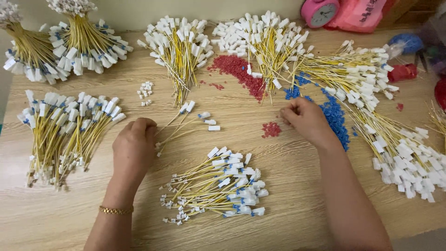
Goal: Manually attach plastic connectors to the ends of yellow electrical wires.
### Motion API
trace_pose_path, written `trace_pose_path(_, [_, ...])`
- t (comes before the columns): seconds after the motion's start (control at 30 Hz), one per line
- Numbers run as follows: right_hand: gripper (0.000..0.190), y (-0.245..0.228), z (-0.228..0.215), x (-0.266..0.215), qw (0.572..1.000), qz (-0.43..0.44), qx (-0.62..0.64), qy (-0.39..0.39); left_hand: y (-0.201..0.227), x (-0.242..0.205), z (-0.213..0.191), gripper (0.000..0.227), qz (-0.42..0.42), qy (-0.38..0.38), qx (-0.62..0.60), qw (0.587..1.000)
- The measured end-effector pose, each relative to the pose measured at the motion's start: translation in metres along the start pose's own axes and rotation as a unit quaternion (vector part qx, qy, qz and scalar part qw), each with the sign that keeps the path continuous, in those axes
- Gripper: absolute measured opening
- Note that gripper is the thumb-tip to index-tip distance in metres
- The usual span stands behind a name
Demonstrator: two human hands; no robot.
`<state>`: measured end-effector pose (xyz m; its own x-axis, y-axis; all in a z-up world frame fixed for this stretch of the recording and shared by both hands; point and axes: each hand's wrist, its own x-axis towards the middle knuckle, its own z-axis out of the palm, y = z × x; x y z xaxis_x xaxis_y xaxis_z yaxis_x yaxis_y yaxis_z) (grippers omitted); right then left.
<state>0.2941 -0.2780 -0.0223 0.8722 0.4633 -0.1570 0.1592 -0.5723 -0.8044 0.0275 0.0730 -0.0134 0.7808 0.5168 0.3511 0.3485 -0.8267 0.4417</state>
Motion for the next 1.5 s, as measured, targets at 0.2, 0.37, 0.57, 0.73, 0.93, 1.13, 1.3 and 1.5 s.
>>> trace_pose_path(0.2, [0.012,-0.018,0.012,-0.011,0.976,0.015,0.217,-0.013,0.017,-0.012,-0.012,0.014,-0.17,-0.016,-0.265,0.949])
trace_pose_path(0.37, [0.013,-0.038,0.031,-0.014,0.959,-0.021,0.284,-0.013,0.034,-0.029,-0.025,0.018,-0.245,-0.016,-0.445,0.861])
trace_pose_path(0.57, [0.019,-0.025,0.027,-0.015,0.993,-0.004,0.103,0.055,0.041,-0.043,-0.025,0.02,-0.258,-0.029,-0.45,0.854])
trace_pose_path(0.73, [0.022,-0.036,0.021,-0.024,0.996,0.004,0.062,0.059,0.041,-0.039,-0.021,0.016,-0.236,0.005,-0.461,0.856])
trace_pose_path(0.93, [0.018,-0.036,0.019,-0.024,0.994,0.004,0.099,0.044,0.041,-0.031,-0.016,0.012,-0.183,0.068,-0.494,0.847])
trace_pose_path(1.13, [0.018,-0.038,0.031,-0.026,0.918,0.008,0.389,-0.08,0.048,-0.025,-0.018,0.009,-0.253,0.089,-0.551,0.79])
trace_pose_path(1.3, [0.017,-0.085,0.059,-0.044,0.8,0.032,0.555,-0.226,0.046,-0.029,-0.013,0.008,-0.289,0.091,-0.716,0.629])
trace_pose_path(1.5, [0.016,-0.116,0.086,-0.053,0.793,0.022,0.532,-0.296,0.064,-0.038,-0.005,0.017,-0.298,0.076,-0.743,0.594])
